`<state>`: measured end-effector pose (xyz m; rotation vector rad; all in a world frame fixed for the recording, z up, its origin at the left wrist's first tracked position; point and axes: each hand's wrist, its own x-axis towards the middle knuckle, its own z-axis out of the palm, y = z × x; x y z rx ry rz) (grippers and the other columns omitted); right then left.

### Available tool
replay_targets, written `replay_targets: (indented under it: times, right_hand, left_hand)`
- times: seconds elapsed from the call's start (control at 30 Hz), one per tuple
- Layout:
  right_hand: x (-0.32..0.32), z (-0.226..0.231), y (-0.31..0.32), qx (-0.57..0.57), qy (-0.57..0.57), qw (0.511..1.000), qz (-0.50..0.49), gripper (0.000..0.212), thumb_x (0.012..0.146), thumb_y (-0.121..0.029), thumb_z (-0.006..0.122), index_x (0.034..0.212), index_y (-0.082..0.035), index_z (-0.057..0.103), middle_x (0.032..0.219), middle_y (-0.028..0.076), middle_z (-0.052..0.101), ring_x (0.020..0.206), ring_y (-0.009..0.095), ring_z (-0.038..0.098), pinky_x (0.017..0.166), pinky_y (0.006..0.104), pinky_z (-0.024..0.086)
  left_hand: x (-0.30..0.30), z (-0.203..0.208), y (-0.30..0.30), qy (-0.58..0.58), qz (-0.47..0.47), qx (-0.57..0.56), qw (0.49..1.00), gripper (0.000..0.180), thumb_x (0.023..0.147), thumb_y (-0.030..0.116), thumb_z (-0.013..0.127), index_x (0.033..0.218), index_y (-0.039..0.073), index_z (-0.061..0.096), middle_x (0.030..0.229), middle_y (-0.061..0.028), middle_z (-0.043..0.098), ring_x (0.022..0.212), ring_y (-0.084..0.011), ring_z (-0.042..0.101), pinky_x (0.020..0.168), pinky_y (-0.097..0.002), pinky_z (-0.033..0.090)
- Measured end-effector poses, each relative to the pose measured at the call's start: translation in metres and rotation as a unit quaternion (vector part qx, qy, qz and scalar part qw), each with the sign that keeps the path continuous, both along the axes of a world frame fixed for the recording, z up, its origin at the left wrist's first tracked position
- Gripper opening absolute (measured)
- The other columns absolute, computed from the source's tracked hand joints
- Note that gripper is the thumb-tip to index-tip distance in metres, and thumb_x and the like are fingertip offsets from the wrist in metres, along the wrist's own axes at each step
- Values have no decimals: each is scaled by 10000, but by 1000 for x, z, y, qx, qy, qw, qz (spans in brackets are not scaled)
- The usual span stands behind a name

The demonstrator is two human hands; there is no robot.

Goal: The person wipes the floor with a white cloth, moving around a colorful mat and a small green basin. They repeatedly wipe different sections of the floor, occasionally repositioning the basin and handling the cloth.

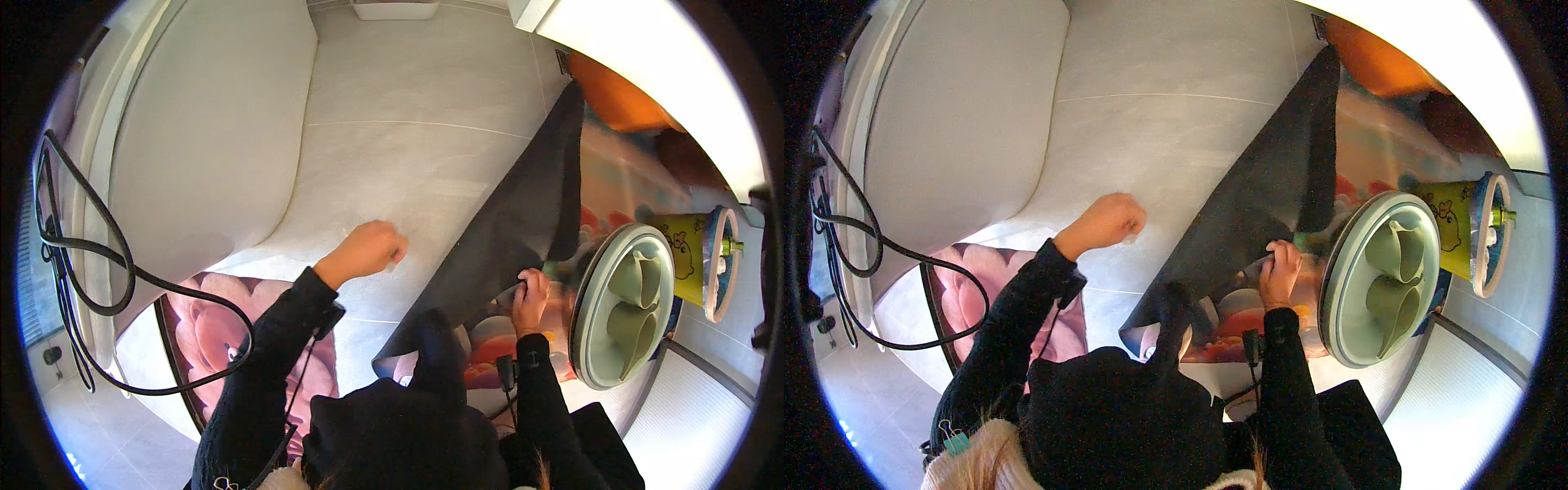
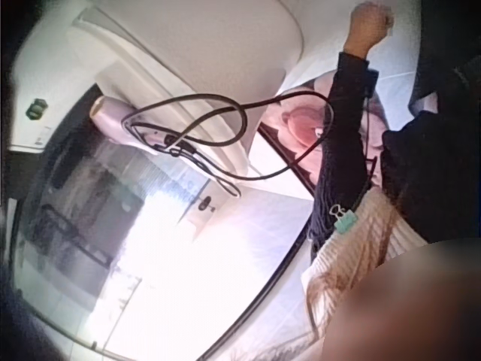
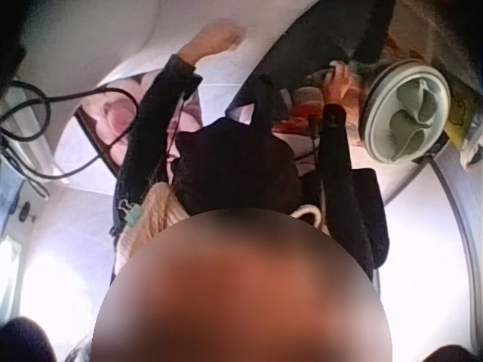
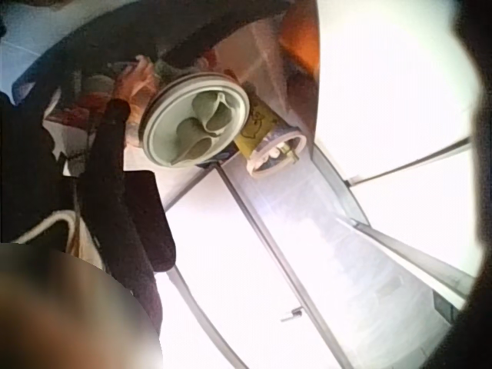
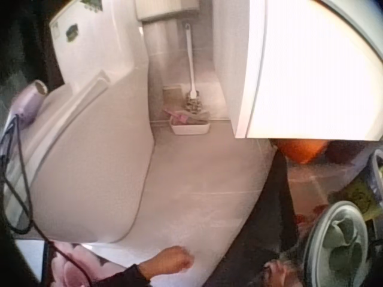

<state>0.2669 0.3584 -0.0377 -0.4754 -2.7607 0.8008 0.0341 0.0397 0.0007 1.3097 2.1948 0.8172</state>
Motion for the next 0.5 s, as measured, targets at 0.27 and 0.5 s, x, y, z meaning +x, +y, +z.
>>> replay_targets:
  times: [0.27, 0.5]
  right_hand:
    - [-2, -5, -1, 21, 7, 1000, -13, 198, 792, -32, 547, 983, -74, 580, 1065, 132, 581, 1060, 340, 510, 953, 447, 372]
    - [-1, -4, -2, 29, 13, 999, -17, 176, 795, -33, 549, 963, -78, 580, 1073, 128, 586, 1051, 339, 512, 949, 451, 372]
  left_hand:
    - [1, 1, 108, -129, 121, 209, 962, 79, 732, 19, 592, 695, 89, 595, 728, -91, 626, 779, -311, 624, 661, -414, 487]
    - [2, 4, 43, 258, -142, -99, 951, 98, 697, 105, 633, 606, 96, 597, 637, -133, 575, 686, -321, 601, 680, -418, 480]
